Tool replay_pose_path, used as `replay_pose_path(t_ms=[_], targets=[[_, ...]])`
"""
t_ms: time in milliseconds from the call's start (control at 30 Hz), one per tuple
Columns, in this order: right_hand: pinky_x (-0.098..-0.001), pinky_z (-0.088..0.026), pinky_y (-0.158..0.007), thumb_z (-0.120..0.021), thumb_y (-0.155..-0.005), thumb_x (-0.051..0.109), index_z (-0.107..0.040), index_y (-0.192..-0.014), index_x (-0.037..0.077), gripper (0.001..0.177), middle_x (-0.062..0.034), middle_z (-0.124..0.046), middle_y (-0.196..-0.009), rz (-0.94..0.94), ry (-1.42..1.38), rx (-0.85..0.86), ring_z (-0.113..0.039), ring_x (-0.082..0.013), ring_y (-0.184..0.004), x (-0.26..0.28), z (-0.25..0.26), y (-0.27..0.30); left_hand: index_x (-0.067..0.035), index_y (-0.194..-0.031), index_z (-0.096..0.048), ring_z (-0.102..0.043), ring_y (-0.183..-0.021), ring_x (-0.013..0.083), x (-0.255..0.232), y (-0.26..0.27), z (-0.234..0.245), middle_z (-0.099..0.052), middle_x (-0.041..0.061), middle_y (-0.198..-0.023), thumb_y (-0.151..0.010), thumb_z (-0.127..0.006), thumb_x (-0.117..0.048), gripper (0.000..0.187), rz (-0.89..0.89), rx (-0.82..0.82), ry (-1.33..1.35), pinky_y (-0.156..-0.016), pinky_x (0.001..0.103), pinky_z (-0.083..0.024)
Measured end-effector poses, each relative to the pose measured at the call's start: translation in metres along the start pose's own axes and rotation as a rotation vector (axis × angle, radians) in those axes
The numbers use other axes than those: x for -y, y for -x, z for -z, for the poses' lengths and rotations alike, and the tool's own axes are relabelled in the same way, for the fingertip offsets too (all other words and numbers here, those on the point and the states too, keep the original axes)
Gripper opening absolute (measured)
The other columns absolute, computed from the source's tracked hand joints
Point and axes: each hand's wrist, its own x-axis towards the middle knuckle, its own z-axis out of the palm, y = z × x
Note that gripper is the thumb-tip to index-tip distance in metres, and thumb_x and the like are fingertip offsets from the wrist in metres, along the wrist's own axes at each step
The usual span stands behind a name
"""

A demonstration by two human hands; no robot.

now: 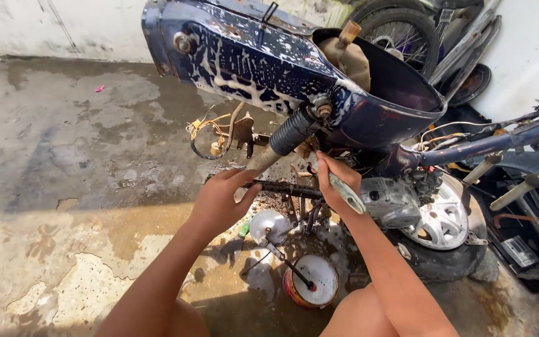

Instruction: Cleaning a motorcycle frame by scraping off debris and scrubbing with a brush and soapy water.

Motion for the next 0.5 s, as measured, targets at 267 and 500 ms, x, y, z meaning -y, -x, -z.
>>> replay_pose_path(t_ms=[267,500], targets=[[-0.0361,-0.064,-0.066,-0.062,-0.106,0.018,-0.079,-0.118,0.003,0.026,-0.0186,-0.078,-0.099,-0.447,-0.03,0.382,-0.076,-0.0293,-0.083,0.035,0.072,0.054,-0.003,-0.118,-0.073,-0.073,-0.092,0.0416,-0.007,0.012,-0.023,-0.074,0.02,-0.097,-0.097,-0.064,-0.02,0.028,-0.069,0.463,0.087,-0.076,0.052,-0.059],[-0.0467,-0.065,-0.06,-0.056,-0.104,0.021,-0.075,-0.117,-0.004,0.034,-0.0271,-0.076,-0.082,-1.057,0.184,1.138,-0.076,-0.0347,-0.066,-0.018,0.079,0.181,-0.003,-0.115,-0.074,-0.074,-0.092,0.0394,-0.004,0.019,-0.034,-0.076,0.018,-0.098,-0.097,-0.062,-0.024,0.03,-0.15,0.712,0.065,-0.08,0.052,-0.059]])
